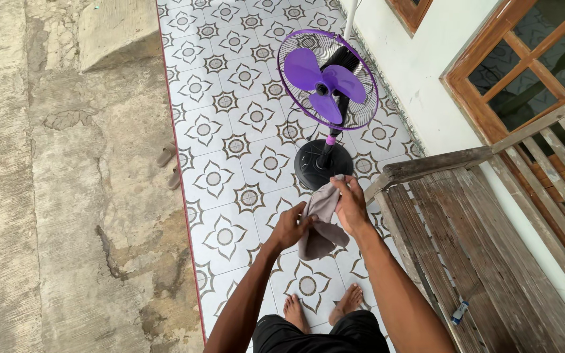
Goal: The person assembles a standing fan by attaching the purple fan blades to the motor, securing the front cage, and tightening the assembly with a screwdriver. The person also wipes the fan cage with a cloth during the process.
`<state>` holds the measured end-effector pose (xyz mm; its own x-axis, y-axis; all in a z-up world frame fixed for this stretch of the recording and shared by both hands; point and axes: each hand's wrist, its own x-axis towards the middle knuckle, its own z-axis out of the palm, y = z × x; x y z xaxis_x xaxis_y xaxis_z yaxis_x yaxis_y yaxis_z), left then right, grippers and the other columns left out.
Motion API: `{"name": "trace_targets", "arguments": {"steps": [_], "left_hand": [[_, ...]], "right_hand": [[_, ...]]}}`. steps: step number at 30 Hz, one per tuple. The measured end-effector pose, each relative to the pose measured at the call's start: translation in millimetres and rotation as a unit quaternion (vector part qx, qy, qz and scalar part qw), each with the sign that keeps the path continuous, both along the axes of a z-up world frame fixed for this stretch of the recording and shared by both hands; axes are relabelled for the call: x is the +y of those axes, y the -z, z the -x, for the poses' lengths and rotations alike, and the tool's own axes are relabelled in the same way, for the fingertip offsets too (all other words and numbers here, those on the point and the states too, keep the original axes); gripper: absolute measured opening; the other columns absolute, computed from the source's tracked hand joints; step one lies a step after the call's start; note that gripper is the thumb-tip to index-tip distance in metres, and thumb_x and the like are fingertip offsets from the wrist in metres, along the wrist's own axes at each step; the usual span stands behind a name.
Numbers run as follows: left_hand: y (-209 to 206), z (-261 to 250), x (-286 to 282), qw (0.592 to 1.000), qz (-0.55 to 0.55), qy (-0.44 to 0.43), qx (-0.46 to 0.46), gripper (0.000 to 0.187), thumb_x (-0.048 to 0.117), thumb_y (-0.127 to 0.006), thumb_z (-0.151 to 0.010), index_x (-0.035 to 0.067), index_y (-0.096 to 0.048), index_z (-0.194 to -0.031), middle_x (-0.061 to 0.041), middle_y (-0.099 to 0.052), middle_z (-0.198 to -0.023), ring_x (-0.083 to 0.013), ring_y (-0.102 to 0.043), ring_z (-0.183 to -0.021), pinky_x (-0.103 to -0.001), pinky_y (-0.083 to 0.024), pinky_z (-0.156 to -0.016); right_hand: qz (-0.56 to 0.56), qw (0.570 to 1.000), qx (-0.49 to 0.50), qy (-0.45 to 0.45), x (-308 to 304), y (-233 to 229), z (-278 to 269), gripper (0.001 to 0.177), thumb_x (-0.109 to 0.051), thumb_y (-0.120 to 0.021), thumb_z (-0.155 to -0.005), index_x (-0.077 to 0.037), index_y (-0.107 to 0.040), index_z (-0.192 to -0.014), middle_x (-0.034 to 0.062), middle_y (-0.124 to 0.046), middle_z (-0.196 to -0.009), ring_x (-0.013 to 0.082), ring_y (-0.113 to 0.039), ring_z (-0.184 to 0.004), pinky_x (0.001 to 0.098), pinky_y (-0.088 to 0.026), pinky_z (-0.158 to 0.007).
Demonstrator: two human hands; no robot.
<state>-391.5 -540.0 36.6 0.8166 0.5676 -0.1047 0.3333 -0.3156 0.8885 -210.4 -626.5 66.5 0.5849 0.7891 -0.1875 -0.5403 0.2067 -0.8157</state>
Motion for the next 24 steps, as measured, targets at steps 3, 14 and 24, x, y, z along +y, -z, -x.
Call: {"name": "trace_targets", "arguments": {"steps": [3, 14, 24], "left_hand": [[-8.3, -18.3, 16.6, 0.989, 0.094, -0.086, -0.074, 0.028, 0.018, -0.066, -0.095, -0.003, -0.065, -0.114, -0.018, -0.077, -0.097, -0.0255, -0.074, -0.087, -0.037, -0.058, -0.079], [-37.0, -90.3, 116.1, 0.992, 0.016, -0.052, -0.117, 0.058, 0.041, -0.073, -0.090, -0.006, -0.065, -0.123, -0.019, -0.071, -0.118, -0.0264, -0.072, -0.098, -0.038, -0.058, -0.083], [-73.2, -160.8, 243.6, 0.987, -0.106, -0.110, -0.040, 0.045, 0.036, -0.072, -0.090, 0.007, -0.069, -0.124, -0.019, -0.066, -0.127, -0.0346, -0.062, -0.119, -0.044, -0.051, -0.100]], "right_hand": [[0.033, 0.988, -0.142, -0.055, -2.2, -10.7, 2.0, 0.051, -0.032, -0.072, -0.098, -0.005, -0.044, -0.130, 0.0075, -0.063, -0.117, 0.0122, -0.059, -0.108, 0.0271, -0.049, -0.096], [0.102, 0.994, -0.003, -0.049, 59.2, 44.4, -73.8, 0.055, -0.012, -0.071, -0.089, -0.013, -0.047, -0.138, 0.0092, -0.061, -0.127, 0.0210, -0.065, -0.111, 0.0400, -0.058, -0.086], [0.127, 0.966, 0.224, 0.003, 167.0, 93.7, -186.6, 0.052, -0.029, -0.059, -0.096, -0.007, -0.050, -0.143, 0.0130, -0.060, -0.136, 0.0283, -0.059, -0.124, 0.0467, -0.050, -0.102]]}}
